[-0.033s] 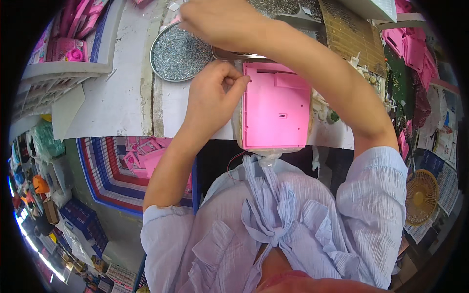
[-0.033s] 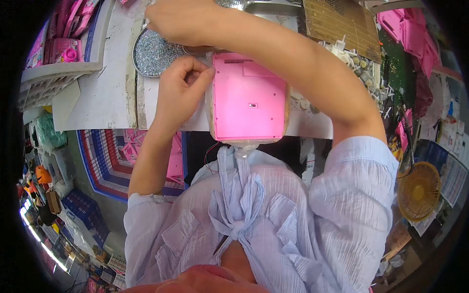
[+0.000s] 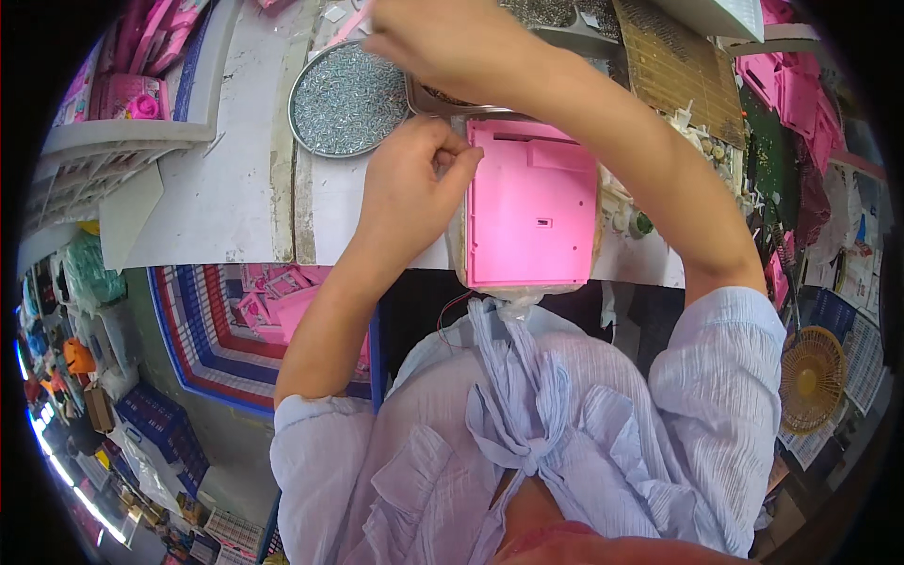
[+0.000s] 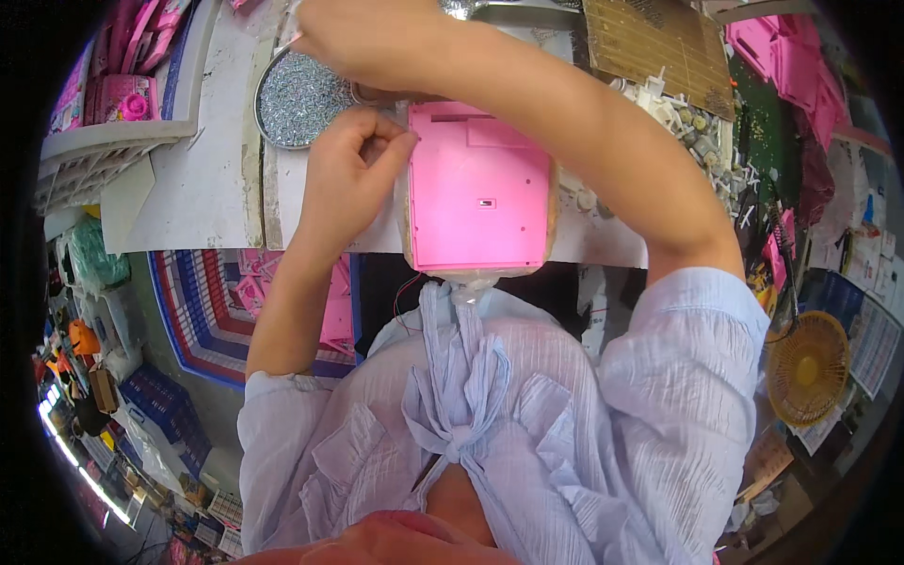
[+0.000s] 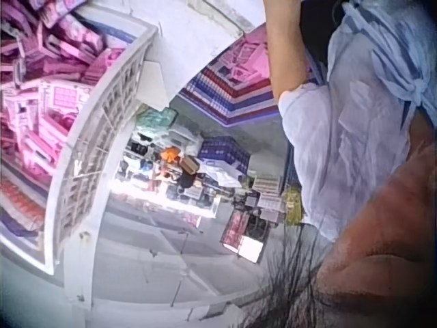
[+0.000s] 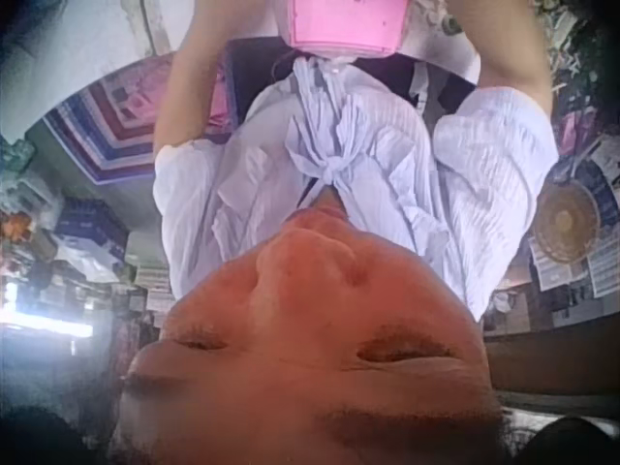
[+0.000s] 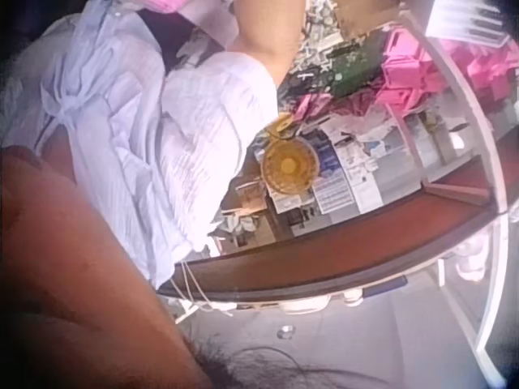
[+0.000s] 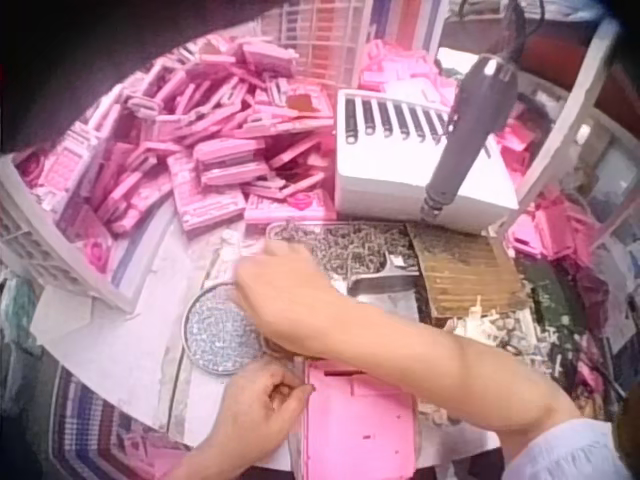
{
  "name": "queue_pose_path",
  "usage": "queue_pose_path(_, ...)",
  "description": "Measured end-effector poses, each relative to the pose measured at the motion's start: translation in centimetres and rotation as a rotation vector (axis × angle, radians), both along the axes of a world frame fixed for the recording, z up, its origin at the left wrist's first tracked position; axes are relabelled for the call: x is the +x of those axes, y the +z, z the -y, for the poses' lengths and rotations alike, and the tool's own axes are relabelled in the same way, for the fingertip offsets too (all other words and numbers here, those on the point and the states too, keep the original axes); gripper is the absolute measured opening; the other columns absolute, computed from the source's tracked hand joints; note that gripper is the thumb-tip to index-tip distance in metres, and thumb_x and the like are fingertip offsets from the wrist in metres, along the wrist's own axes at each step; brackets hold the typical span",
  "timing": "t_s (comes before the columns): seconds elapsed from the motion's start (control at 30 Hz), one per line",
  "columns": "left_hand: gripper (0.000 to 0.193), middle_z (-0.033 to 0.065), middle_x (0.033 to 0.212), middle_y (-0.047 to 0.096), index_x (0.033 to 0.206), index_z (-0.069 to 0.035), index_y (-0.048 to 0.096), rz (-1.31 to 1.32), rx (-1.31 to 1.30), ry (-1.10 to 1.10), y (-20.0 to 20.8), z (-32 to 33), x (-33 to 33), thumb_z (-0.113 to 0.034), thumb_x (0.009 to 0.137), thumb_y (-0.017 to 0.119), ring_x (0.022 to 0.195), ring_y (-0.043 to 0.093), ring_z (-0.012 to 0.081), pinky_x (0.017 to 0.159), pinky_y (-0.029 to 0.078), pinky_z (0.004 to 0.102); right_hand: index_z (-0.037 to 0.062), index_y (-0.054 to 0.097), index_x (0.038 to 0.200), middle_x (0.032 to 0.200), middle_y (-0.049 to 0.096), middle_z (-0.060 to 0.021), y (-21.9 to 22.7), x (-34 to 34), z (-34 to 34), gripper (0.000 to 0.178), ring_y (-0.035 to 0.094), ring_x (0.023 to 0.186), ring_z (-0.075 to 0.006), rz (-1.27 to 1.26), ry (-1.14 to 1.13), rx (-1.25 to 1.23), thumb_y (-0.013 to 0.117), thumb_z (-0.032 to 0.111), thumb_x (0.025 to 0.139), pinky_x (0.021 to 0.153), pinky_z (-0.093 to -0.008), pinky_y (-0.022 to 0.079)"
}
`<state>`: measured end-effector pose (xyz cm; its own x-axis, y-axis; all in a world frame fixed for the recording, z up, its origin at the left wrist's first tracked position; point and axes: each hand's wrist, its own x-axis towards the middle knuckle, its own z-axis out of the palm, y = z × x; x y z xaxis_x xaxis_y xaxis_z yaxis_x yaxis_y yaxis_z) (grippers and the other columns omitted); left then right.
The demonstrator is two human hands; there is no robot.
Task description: Assembling and soldering components for a pink toy piano or electronic musical device.
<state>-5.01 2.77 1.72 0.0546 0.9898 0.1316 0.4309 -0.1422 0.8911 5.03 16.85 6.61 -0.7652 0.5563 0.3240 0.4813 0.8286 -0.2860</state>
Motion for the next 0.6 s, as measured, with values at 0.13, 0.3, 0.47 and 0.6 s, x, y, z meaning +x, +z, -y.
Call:
queue_pose_path(0.13, 0.019, 0.0150, 0.079, 0.061, 0.078, 0.000, 0.061, -0.266, 0.149, -0.032, 0.8, -0.3, 0.7, -0.012, 0.083, 0.074, 0.075, 0.062, 0.0334, 0.069, 0.050, 0.0432, 0.0026, 0.066, 0.090, 0.076, 0.059, -0.0038, 0.7, 9.6, 3.3, 0.016, 0.052, 0.069, -0.0136, -0.311, -0.146, -0.475, 0.070, 0.018, 0.094, 0.066, -0.0282, 0.045)
queue_pose_path(0.3, 0.019, 0.0152, 0.080, 0.061, 0.079, -0.001, 0.061, -0.429, 0.101, -0.078, 2.5, -0.8, 0.9, -0.014, 0.082, 0.075, 0.077, 0.062, 0.0353, 0.070, 0.050, 0.0454, -0.0002, 0.068, 0.087, 0.071, 0.061, -0.0081, -1.5, 17.0, 6.0, 0.026, 0.059, 0.065, -0.0150, -0.253, -0.373, -0.624, 0.072, 0.025, 0.093, 0.061, -0.0309, 0.047)
queue_pose_path(0.47, 0.020, 0.0138, 0.079, 0.059, 0.080, 0.000, 0.060, -0.326, 0.053, -0.085, 2.6, -0.6, 0.0, -0.013, 0.083, 0.076, 0.075, 0.061, 0.0324, 0.069, 0.048, 0.0431, -0.0008, 0.069, 0.086, 0.073, 0.063, -0.0022, -1.7, 18.4, 6.1, 0.028, 0.058, 0.069, -0.0109, -0.297, -0.330, -0.761, 0.069, 0.025, 0.097, 0.065, -0.0284, 0.047)
queue_pose_path(0.6, 0.018, 0.0122, 0.078, 0.058, 0.081, 0.001, 0.061, -0.265, 0.027, -0.022, 2.6, 0.6, -0.6, -0.009, 0.083, 0.075, 0.073, 0.059, 0.0278, 0.068, 0.047, 0.0384, 0.0017, 0.067, 0.085, 0.075, 0.061, 0.0007, -1.5, 19.5, 5.2, 0.031, 0.057, 0.069, -0.0113, -0.407, -0.263, -1.029, 0.066, 0.028, 0.100, 0.066, -0.0262, 0.046)
